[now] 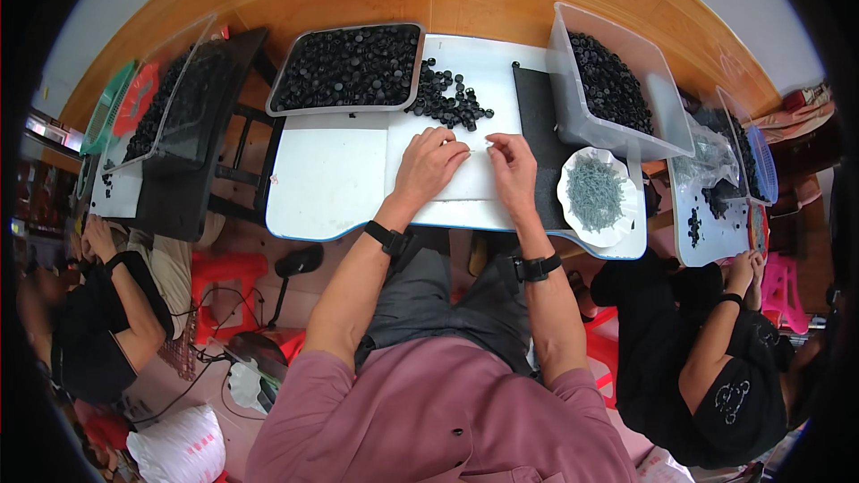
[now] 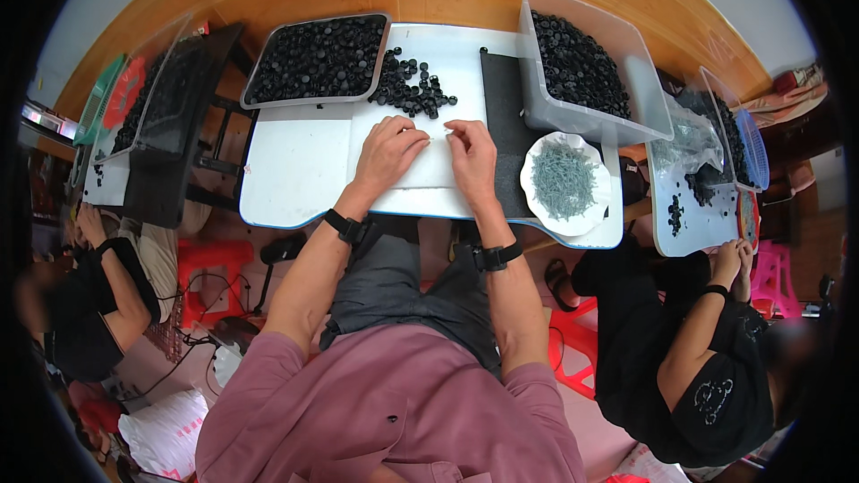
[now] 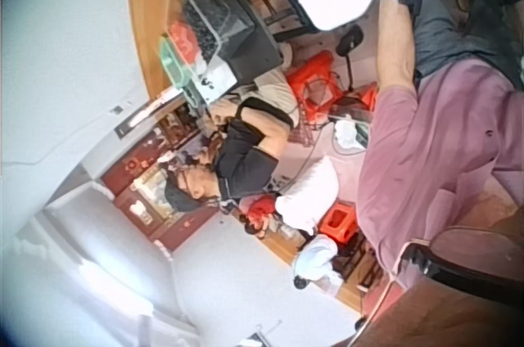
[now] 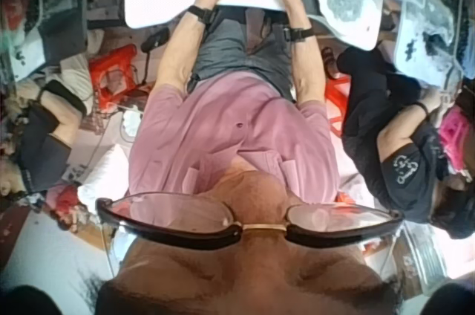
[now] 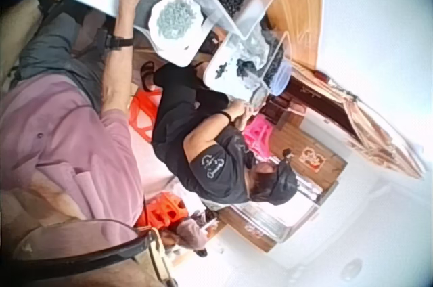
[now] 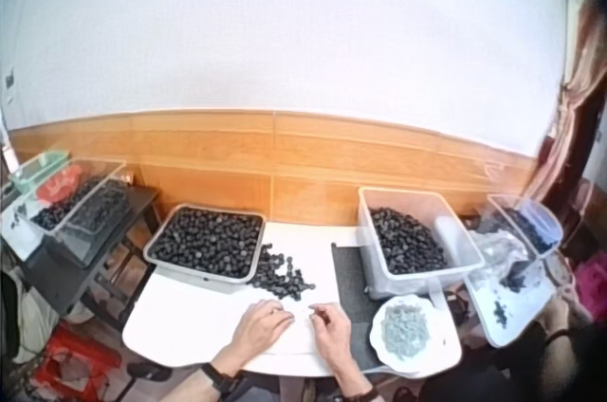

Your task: Sorting small black plastic components and inserting small white pins or connectors into them at a manufacturing workbench.

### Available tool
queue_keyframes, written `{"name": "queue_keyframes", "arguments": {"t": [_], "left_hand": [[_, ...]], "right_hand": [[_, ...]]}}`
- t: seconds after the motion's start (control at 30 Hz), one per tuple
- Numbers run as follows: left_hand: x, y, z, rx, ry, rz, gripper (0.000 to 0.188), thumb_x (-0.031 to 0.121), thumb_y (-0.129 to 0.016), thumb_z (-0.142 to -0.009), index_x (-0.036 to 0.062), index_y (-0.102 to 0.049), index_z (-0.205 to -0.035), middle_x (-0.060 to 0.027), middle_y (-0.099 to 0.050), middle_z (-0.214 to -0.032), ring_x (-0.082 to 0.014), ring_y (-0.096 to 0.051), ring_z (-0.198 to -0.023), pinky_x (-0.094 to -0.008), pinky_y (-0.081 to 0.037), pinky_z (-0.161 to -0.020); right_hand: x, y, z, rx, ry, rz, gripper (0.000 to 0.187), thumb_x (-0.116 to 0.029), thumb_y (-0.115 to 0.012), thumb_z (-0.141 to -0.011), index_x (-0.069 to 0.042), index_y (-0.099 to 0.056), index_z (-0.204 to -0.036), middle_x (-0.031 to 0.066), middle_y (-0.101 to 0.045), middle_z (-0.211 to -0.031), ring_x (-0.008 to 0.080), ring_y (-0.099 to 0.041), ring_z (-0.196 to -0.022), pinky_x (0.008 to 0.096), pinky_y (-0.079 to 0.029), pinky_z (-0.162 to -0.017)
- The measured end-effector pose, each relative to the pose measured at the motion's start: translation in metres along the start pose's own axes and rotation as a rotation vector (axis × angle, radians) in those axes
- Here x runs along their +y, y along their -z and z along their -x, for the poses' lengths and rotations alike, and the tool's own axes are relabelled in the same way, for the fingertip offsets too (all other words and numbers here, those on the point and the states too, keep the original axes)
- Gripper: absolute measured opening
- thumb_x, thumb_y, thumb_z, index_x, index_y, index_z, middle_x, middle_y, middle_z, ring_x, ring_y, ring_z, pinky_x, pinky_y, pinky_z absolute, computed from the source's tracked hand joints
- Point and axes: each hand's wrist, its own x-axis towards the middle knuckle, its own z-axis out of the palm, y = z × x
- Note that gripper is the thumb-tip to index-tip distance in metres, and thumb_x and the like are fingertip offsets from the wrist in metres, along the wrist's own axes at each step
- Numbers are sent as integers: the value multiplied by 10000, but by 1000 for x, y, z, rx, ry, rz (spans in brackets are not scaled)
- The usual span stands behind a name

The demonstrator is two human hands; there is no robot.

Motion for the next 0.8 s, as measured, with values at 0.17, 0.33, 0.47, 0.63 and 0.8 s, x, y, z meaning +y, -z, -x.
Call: {"name": "queue_keyframes", "arguments": {"t": [0.17, 0.33, 0.47, 0.63, 0.8], "left_hand": [[-11, -5, 0, 295, 134, -10, 79, 148, -779, -873, 85, -764, -919, -48, -639, -949, -268, -620, -927, -403, -478, -789], [-18, 1, 9, 207, 301, -105, 106, 145, -785, -855, 62, -760, -917, -75, -633, -985, -286, -613, -973, -417, -478, -830], [-19, 2, 6, 139, 316, -180, 129, 148, -793, -845, 74, -763, -947, -74, -632, -992, -285, -611, -990, -416, -477, -841], [-13, 4, -5, 144, 309, -190, 178, 138, -786, -851, 81, -757, -1017, -72, -632, -1008, -280, -617, -1011, -420, -481, -854], [-18, 6, -27, 38, 193, -133, 216, 99, -768, -858, 96, -749, -1072, -61, -621, -1015, -272, -614, -1014, -417, -473, -841]], "right_hand": [[1, -2, 0, 192, 189, 173, 200, 43, -626, -916, -27, -723, -1077, 133, -625, -902, 264, -640, -797, 363, -516, -737], [-3, -4, 4, 135, 156, 193, 193, 23, -670, -892, -22, -712, -1075, 145, -673, -905, 270, -660, -733, 375, -530, -693], [-3, -4, 3, 168, 116, 158, 193, 15, -698, -878, -17, -711, -1068, 143, -699, -917, 253, -664, -686, 367, -535, -662], [-2, -5, 5, 181, 78, 147, 165, -4, -712, -883, -5, -721, -1048, 145, -729, -930, 243, -679, -682, 359, -546, -666], [-4, -5, 6, 201, 60, 121, 153, -18, -717, -888, -4, -724, -1041, 146, -737, -933, 243, -687, -688, 357, -548, -670]]}}
